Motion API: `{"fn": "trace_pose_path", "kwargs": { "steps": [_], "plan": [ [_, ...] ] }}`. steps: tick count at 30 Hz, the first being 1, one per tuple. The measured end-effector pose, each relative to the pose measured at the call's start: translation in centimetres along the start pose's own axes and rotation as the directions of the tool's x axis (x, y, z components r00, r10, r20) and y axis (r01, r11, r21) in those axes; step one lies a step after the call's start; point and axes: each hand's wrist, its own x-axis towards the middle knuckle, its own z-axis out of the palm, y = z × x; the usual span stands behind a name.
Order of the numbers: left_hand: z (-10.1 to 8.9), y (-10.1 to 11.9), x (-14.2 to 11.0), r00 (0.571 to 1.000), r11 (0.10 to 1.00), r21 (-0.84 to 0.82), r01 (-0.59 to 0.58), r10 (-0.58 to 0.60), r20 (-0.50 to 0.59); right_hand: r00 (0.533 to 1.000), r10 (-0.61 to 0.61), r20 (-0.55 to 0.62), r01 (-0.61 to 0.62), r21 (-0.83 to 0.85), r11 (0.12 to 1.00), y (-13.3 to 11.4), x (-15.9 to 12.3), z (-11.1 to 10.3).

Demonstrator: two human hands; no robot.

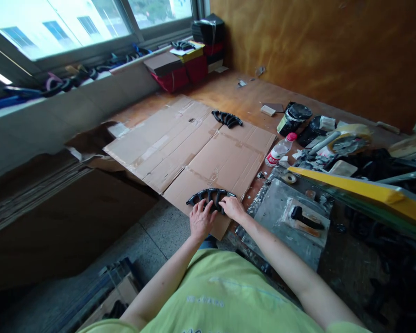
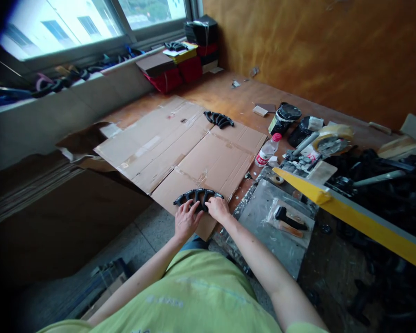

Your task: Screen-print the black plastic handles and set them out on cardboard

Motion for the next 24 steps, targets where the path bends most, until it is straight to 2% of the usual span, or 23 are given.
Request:
{"fn": "trace_pose_path", "kwargs": {
  "steps": [5, 11, 20, 24],
  "plan": [
    [-0.1, 2.0, 1.2, 0.992, 0.997, 0.021, 0.073, -0.074, 0.101, 0.999, 0.023, 0.047, -0.03, 0.141, 0.99, -0.1, 0.6, -0.6],
    [0.5, 3.3, 2.2, 0.987, 0.99, 0.054, 0.134, -0.138, 0.077, 0.993, 0.106, 0.047, -0.115, 0.292, 0.949, 0.0, 0.2, 0.1],
    [1.4, 2.2, 5.4, 0.993, 0.993, 0.023, 0.119, -0.12, 0.022, 0.983, 0.184, -0.005, -0.166, 0.406, 0.899, -0.6, 1.8, 1.0],
    [2.1, 0.9, 7.1, 0.997, 0.997, 0.01, 0.075, -0.075, 0.013, 0.977, 0.206, -0.049, -0.161, 0.463, 0.872, -0.7, 3.0, 2.0]
  ]
}}
